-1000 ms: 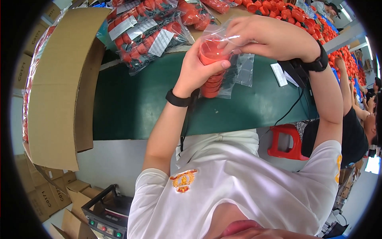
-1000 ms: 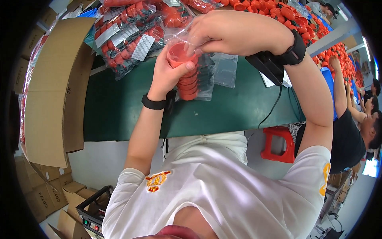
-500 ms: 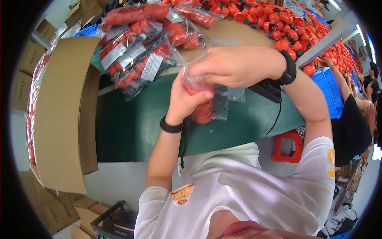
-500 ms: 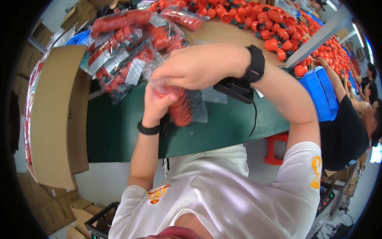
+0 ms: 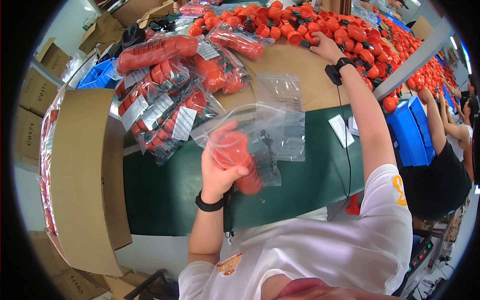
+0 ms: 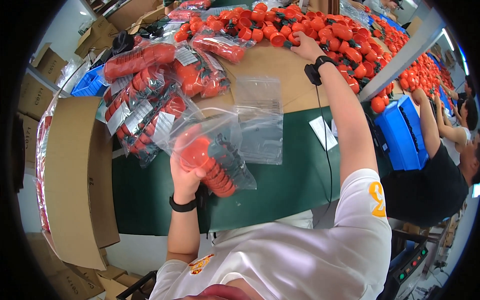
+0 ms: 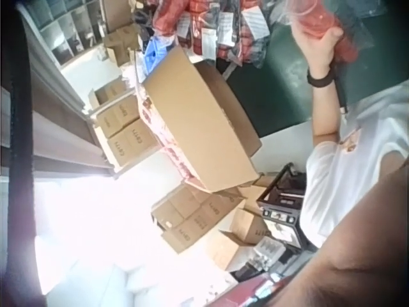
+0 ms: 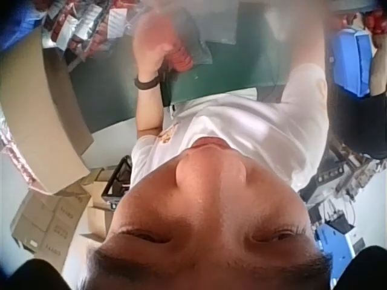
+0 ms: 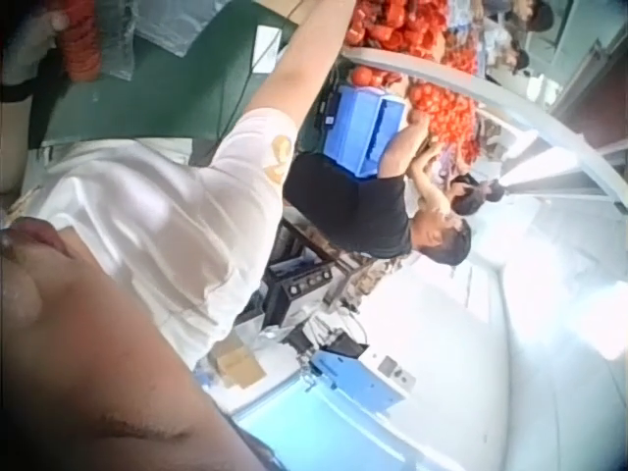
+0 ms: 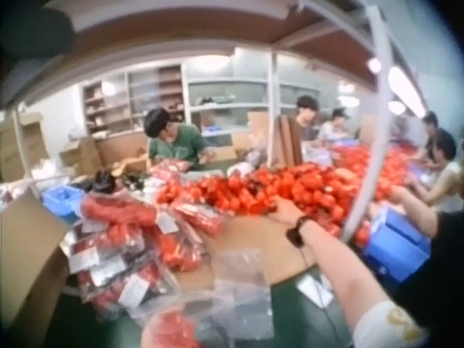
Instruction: The person packs red plastic components into a clear plastic bag by hand, then inserts a small white paper slip. They press the bag to remove air and seal the zipper closure before repeating the process with another set.
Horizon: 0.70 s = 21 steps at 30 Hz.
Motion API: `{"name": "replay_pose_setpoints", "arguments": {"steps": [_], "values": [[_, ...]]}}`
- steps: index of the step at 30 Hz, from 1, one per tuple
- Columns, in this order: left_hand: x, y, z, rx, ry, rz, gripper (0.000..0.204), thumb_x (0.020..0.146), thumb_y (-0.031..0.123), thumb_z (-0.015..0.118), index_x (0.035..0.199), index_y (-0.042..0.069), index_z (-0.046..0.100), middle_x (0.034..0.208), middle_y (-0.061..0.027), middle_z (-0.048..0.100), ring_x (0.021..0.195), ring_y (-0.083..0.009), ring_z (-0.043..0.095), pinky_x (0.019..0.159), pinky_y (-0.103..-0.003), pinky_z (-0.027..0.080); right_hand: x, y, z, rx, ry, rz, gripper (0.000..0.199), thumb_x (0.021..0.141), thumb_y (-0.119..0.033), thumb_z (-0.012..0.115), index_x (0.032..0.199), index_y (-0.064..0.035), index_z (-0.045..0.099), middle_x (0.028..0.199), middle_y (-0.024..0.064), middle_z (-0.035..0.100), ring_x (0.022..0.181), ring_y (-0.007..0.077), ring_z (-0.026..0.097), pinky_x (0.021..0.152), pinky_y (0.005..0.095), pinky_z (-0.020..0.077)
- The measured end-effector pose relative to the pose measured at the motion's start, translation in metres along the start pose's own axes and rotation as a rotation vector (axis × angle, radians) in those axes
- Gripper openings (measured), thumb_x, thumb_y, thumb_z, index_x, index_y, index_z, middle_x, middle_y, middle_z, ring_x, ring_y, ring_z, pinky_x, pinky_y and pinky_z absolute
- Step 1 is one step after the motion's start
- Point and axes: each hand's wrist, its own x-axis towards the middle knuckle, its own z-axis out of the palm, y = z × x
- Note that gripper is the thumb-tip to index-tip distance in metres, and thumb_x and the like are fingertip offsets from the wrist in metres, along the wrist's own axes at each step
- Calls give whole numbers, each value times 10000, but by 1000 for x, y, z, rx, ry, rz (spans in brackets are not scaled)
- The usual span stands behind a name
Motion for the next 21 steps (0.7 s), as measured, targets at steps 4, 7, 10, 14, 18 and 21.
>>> {"name": "replay_pose_setpoints", "arguments": {"steps": [4,7,10,14,18,21], "values": [[-4,-6,-6,-18,22,-7,1111,548,491,972,1392,-40,483,1180,-87,635,1088,-183,622,964,-332,479,27,-6,51,-348,-1,32,623,800,-218,749,1341,-49,491,1282,199,621,1216,395,562,1017,484,477],[-4,-6,-9,-16,-16,-19,1095,557,473,974,1390,-43,484,1194,-94,629,1113,-183,602,991,-344,457,36,-5,76,-595,136,96,388,853,-270,671,1164,-64,564,1180,146,650,1199,360,536,978,507,467],[-1,-3,-6,16,-59,7,1073,574,448,971,1397,-35,481,1219,-96,622,1127,-177,590,997,-344,454,40,16,81,-693,269,-26,329,854,-214,657,1138,-69,574,1149,148,652,1136,347,585,934,491,486],[5,-6,-3,4,-102,51,1059,577,419,975,1405,-19,480,1217,-83,623,1114,-164,592,987,-336,461,28,37,47,-216,215,-42,336,797,-33,685,1116,-33,582,1067,152,667,1010,333,659,890,408,530],[-2,-1,-7,5,-71,-11,1004,606,352,972,1406,-5,482,1189,-67,632,1067,-150,609,958,-322,483,-19,-72,7,52,140,-222,317,807,-123,748,1103,-39,672,992,113,686,895,216,673,798,332,545],[-4,5,0,40,-105,20,1014,614,390,963,1405,-21,477,1174,-70,634,1065,-150,611,953,-315,482,-94,-184,-77,145,62,-340,297,846,-104,733,1134,-47,686,1000,48,676,868,108,624,717,282,503]]}}
